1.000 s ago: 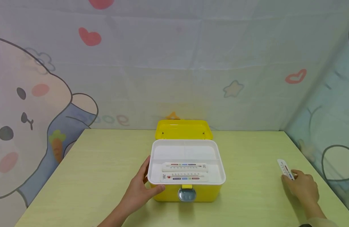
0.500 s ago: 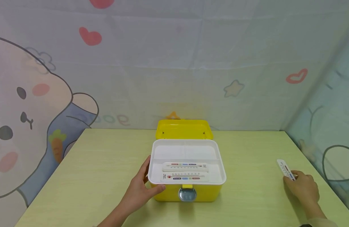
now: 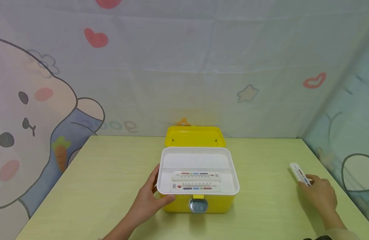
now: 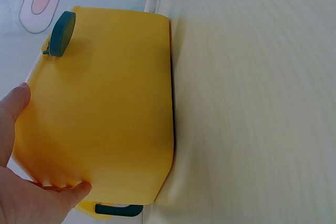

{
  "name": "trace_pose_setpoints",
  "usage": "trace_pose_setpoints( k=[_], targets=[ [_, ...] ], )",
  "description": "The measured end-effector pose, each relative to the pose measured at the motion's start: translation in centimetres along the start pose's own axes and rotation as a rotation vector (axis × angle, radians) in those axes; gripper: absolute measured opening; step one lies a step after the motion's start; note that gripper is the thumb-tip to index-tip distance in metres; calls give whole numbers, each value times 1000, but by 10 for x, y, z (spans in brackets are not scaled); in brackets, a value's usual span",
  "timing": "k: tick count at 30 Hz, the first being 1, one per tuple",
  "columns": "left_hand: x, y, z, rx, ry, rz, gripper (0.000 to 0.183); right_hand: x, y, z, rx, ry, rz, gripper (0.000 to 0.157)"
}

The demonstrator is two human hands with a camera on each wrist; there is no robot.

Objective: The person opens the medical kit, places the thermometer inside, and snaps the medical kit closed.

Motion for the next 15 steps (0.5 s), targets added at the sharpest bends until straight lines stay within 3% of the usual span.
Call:
trace_pose_setpoints(
  k=[15],
  targets=[
    [-1,0,0,2,1,-8,100,-41,6,-15,116,6,-214,45]
  ],
)
Point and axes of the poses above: each hand's wrist, its own y-axis away from the middle knuckle, its own z-axis out of the palm, x = y × z, the point moved 9 cm from there along -y, towards the middle knuckle, and after that the axes turned 1 degree about z, right-handed, at the moved point
